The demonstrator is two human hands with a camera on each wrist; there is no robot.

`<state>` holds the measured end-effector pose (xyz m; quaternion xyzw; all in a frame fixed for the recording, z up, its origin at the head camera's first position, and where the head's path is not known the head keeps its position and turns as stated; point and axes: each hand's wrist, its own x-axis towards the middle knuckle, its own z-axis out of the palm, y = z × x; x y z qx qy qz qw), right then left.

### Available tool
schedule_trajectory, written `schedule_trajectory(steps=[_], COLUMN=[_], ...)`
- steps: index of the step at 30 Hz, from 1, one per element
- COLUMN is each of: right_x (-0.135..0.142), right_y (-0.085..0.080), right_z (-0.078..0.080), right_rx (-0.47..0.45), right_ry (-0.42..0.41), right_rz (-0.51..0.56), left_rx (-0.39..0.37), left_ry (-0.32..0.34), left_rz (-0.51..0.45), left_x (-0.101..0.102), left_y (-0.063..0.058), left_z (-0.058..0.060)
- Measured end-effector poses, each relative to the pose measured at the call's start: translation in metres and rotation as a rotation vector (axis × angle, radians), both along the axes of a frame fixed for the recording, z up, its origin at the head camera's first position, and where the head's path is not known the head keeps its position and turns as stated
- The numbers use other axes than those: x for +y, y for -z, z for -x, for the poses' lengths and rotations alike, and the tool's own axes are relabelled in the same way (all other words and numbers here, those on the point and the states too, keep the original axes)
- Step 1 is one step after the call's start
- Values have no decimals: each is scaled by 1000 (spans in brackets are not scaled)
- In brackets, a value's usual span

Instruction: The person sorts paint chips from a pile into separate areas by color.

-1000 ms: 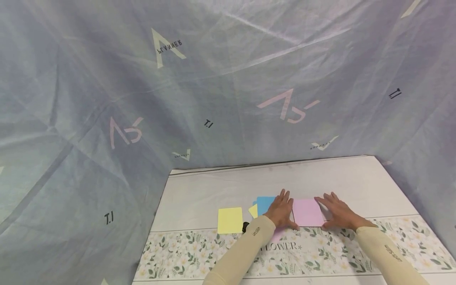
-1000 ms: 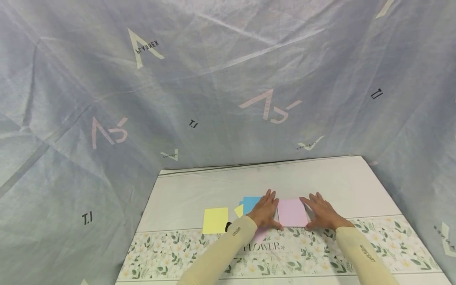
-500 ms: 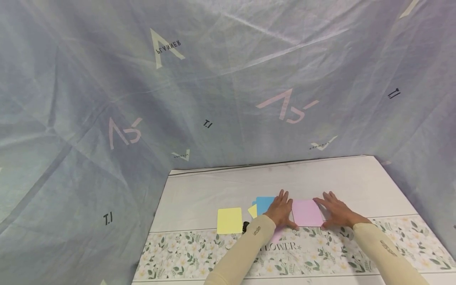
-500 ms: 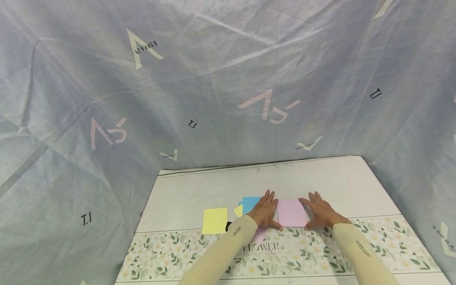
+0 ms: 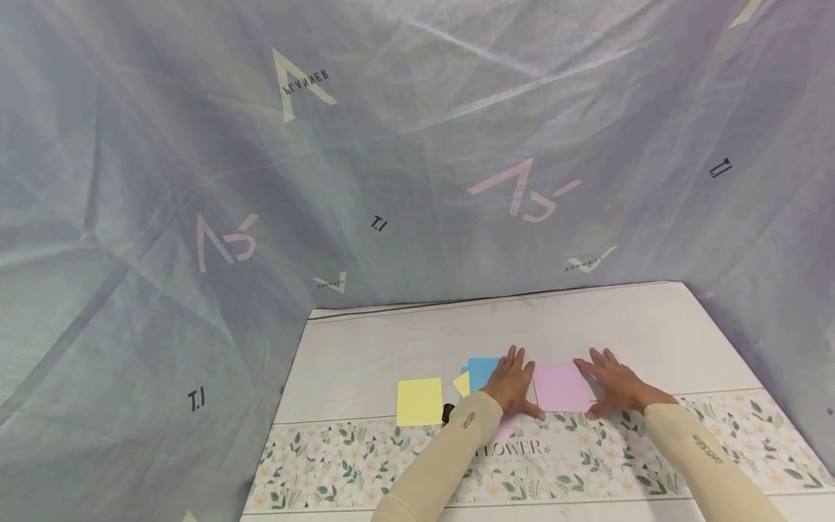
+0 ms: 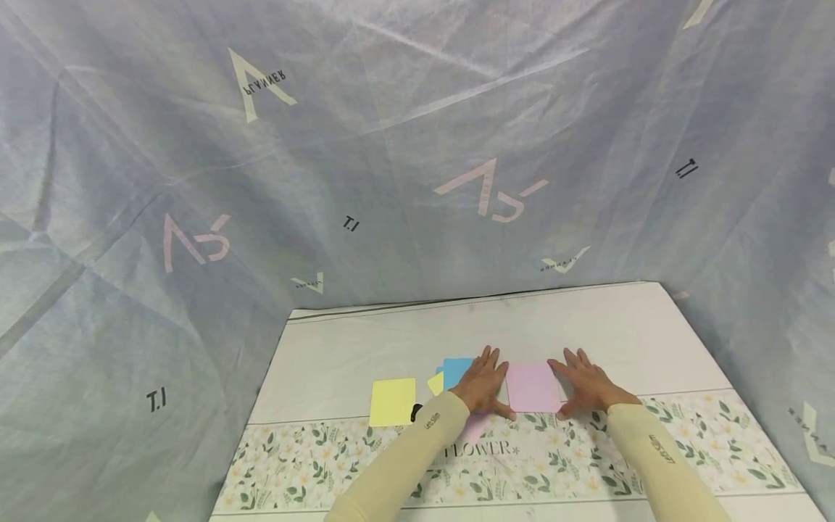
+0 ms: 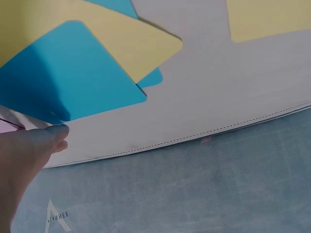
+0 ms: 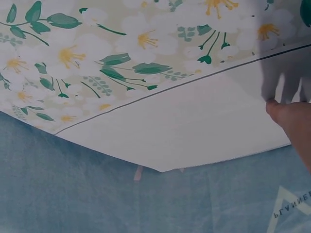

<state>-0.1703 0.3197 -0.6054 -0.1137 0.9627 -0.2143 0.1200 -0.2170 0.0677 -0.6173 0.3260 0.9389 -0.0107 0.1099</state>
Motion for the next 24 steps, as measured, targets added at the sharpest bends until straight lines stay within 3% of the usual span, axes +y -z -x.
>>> schedule_trajectory(steps=[6, 13, 21, 24], right_x=[6, 25, 56, 62], right_y=[2, -11, -4, -10], right_z=[-3, -12, -23, -22], right_rx=[19, 20, 34, 63], right_ry=[-4, 18, 66, 59], right_rz=[13, 45, 40, 14], left_rx=[-13, 7, -47, -75], left_ry=[-5, -1, -48, -75], left_rz=[1, -17, -68, -107], left_x=[-4, -14, -30, -40], left_y=[1, 0, -6, -8], left_z=[1, 6, 14, 18])
